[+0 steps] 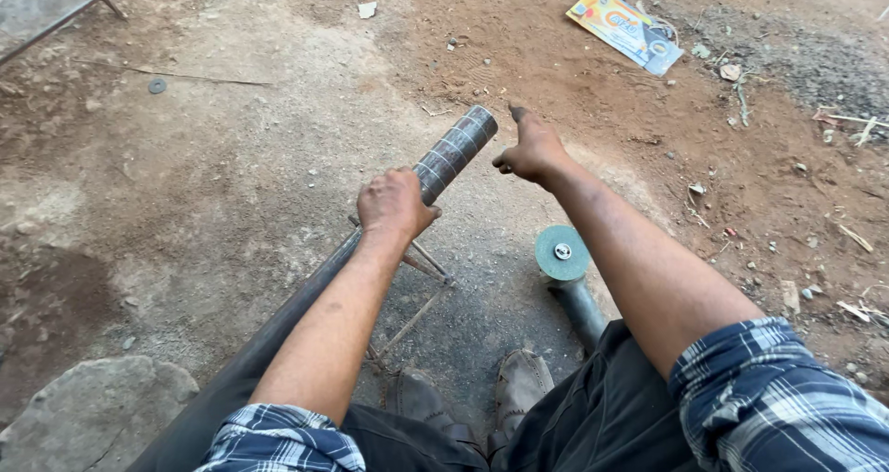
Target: The person sits on the ground and uses a small metal tool to make circumferential marks on a metal pipe resting on a stand. The person repeatedly rotates the pipe and continues marking along its length.
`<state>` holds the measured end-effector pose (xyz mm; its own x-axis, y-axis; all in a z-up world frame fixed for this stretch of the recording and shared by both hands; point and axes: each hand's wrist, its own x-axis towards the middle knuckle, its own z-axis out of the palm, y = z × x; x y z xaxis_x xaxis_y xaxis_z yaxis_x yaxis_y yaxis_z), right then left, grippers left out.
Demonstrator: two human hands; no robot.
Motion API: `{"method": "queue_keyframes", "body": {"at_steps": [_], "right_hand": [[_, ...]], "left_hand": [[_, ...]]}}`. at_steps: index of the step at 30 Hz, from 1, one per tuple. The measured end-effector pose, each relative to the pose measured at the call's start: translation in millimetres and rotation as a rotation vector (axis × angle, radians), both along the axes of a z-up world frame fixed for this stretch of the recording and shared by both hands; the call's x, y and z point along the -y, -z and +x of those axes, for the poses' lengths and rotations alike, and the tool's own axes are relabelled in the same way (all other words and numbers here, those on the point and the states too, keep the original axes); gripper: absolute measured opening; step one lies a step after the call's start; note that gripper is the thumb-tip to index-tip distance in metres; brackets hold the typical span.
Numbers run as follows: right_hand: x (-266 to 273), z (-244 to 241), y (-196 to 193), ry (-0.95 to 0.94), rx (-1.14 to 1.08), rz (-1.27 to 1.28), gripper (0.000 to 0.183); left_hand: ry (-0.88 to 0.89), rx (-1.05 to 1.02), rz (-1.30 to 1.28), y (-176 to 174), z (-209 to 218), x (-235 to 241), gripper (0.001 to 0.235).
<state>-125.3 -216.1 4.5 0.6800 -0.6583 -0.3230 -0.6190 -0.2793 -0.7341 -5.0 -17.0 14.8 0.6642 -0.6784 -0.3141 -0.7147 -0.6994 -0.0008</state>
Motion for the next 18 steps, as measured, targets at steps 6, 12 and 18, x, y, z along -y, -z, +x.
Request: {"method": "queue_keyframes", "body": {"at_steps": [6, 12, 18], "right_hand": [[-6.6, 11.0, 3.4, 0.051, 0.046, 0.240, 0.091], [-8.5, 8.6, 2.5, 0.030, 0.077, 0.231, 0.086], [-9.5, 8.6, -0.2, 0.015, 0.078, 0.250, 0.088]], "left_hand": [[-0.011, -0.066, -0.032, 9.0, 6.4, 1.1, 0.052], [-0.026, -0.178, -0.036, 0.4, 16.0, 5.6, 0.060], [-0.077, -0.374, -0.167, -7.3, 32.7, 13.1, 0.057]]}}
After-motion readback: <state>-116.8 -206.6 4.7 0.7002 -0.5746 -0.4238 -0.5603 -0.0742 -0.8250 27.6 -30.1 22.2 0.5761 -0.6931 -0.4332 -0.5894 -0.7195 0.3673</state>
